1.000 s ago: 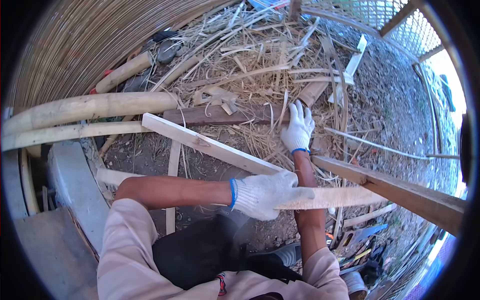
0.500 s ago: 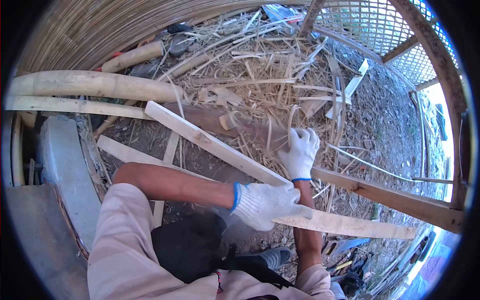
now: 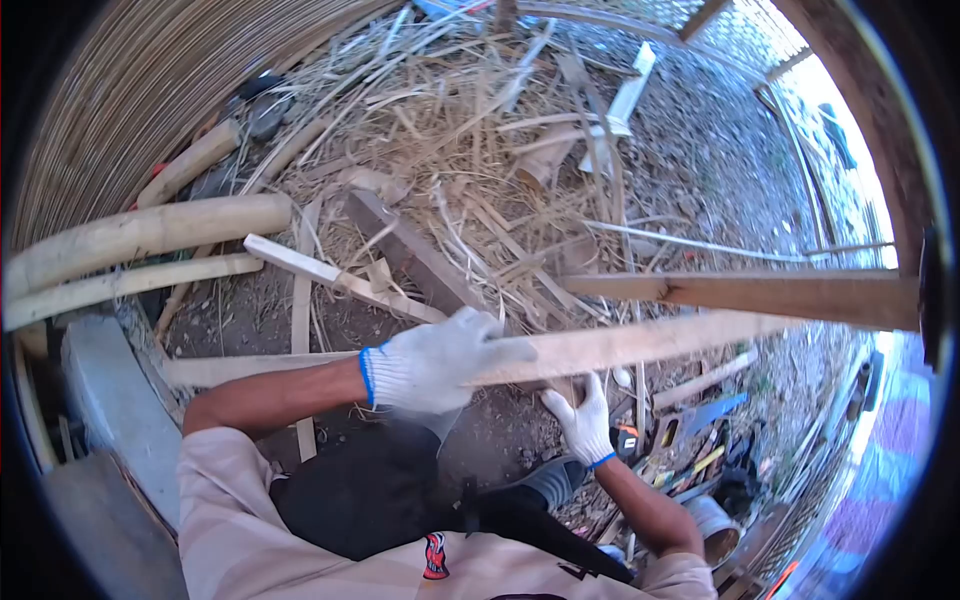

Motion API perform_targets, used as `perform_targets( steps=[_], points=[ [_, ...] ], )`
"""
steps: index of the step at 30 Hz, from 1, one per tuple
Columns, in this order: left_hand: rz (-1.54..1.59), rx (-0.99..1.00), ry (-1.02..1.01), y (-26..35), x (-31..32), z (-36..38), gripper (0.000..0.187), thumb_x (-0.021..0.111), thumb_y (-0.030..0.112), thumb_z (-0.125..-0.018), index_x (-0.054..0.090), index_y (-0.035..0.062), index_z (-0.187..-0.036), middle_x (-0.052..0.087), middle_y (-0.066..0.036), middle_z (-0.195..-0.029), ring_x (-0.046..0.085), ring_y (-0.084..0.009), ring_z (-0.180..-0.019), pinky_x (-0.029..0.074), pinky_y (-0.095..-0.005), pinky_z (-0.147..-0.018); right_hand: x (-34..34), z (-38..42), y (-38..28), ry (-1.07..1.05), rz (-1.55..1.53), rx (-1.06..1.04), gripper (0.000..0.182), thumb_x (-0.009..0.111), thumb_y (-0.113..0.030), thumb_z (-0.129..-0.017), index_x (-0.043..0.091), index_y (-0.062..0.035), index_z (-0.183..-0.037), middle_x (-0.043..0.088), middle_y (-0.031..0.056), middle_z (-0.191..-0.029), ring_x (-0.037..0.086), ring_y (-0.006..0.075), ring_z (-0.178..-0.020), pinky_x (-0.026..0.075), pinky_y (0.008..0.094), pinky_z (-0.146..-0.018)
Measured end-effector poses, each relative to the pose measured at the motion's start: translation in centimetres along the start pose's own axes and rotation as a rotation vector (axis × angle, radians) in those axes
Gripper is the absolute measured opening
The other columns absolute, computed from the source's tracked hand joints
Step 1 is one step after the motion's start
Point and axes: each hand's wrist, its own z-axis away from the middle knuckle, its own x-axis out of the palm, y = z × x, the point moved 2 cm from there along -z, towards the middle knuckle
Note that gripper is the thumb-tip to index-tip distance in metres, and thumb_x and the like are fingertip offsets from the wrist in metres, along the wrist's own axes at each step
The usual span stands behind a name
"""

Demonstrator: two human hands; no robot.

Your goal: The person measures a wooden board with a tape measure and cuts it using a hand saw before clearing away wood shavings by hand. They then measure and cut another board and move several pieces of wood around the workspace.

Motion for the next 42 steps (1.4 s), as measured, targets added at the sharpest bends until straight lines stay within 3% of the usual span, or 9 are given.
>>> perform_targets(
  steps=[2,6,15,17,22,26,33,38,42],
  points=[
    [-0.096,0.023,0.006,-0.6,-0.2,-0.2,0.075,0.068,0.005,-0.081,0.051,0.018,-0.153,0.057,-0.021,-0.122,0.059,-0.0415,-0.113,0.056,-0.0494,-0.095,-0.4,2.8,2.4,0.026,-0.157,0.068,0.062,0.076,-0.028,-0.098,0.056,0.0033,-0.148,0.068,0.0162,-0.132,0.063,0.0213,-0.121,0.051,0.0344,-0.105],
    [-0.137,0.059,0.035,-3.0,1.4,-0.1,0.079,0.069,0.004,-0.08,0.051,0.0209,-0.154,0.056,-0.022,-0.123,0.057,-0.0439,-0.116,0.055,-0.0516,-0.096,0.7,7.4,5.1,-0.052,-0.564,0.39,0.05,0.061,-0.031,-0.11,0.057,0.001,-0.148,0.066,0.0119,-0.136,0.062,0.0174,-0.122,0.047,0.0315,-0.108],
    [-0.206,0.01,0.009,-5.7,3.0,-1.4,0.087,0.072,0.006,-0.075,0.046,0.0208,-0.157,0.055,-0.021,-0.125,0.056,-0.0431,-0.118,0.054,-0.0507,-0.1,6.9,6.8,8.8,-0.122,-0.469,0.281,0.054,0.046,-0.039,-0.115,0.052,0.0011,-0.151,0.063,0.0123,-0.14,0.058,0.0187,-0.126,0.044,0.0334,-0.111],
    [-0.212,0.012,0.007,-4.9,2.6,-1.3,0.086,0.073,0.007,-0.075,0.047,0.02,-0.156,0.055,-0.022,-0.125,0.056,-0.0431,-0.118,0.053,-0.0502,-0.101,7.2,7.9,5.0,-0.213,-0.384,0.222,0.063,0.059,-0.043,-0.109,0.05,0.0021,-0.152,0.065,0.0126,-0.133,0.058,0.0156,-0.123,0.048,0.0332,-0.106],
    [-0.199,-0.004,0.014,-5.4,3.1,-1.4,0.081,0.071,0.004,-0.077,0.05,0.0198,-0.153,0.055,-0.021,-0.13,0.054,-0.044,-0.124,0.051,-0.0515,-0.104,6.5,5.9,1.5,-0.278,0.295,-0.039,0.086,0.073,-0.05,-0.095,0.043,0.0019,-0.156,0.061,0.0316,-0.14,0.062,0.0441,-0.13,0.05,0.0491,-0.11],
    [-0.2,0.001,0.028,-5.6,3.3,-1.3,0.077,0.07,0.004,-0.078,0.051,0.0192,-0.151,0.056,-0.02,-0.13,0.054,-0.0437,-0.123,0.052,-0.0514,-0.103,7.8,3.3,-1.4,-0.276,0.26,-0.037,0.11,0.081,-0.054,-0.084,0.029,0.0041,-0.162,0.059,0.0336,-0.142,0.062,0.0472,-0.129,0.051,0.0509,-0.109],
    [-0.173,-0.009,-0.009,-5.7,2.9,-1.6,0.075,0.069,0.003,-0.078,0.053,0.0181,-0.149,0.056,-0.019,-0.127,0.055,-0.0422,-0.121,0.052,-0.0511,-0.104,12.3,1.8,-0.9,-0.035,-0.154,0.022,0.104,0.081,-0.027,-0.08,0.026,0.0045,-0.164,0.054,0.0354,-0.148,0.057,0.0446,-0.138,0.048,0.0474,-0.114],
    [-0.213,0.148,0.093,-7.4,6.7,-0.2,0.082,0.072,0.011,-0.084,0.046,0.0265,-0.16,0.057,-0.021,-0.129,0.06,-0.0433,-0.121,0.062,-0.0502,-0.09,13.2,5.5,3.7,0.082,-0.135,0.001,0.105,0.084,-0.024,-0.079,0.028,0.0045,-0.163,0.055,0.0335,-0.142,0.057,0.0474,-0.132,0.048,0.0511,-0.112],
    [-0.256,0.006,0.037,-4.8,6.7,-0.5,0.07,0.066,0.013,-0.088,0.054,0.0281,-0.155,0.058,-0.02,-0.128,0.062,-0.0408,-0.117,0.062,-0.0497,-0.087,11.1,5.9,2.8,0.176,0.22,0.009,0.116,0.09,-0.034,-0.077,0.024,0.0052,-0.164,0.054,0.033,-0.135,0.054,0.0521,-0.123,0.046,0.0592,-0.106]
  ],
)
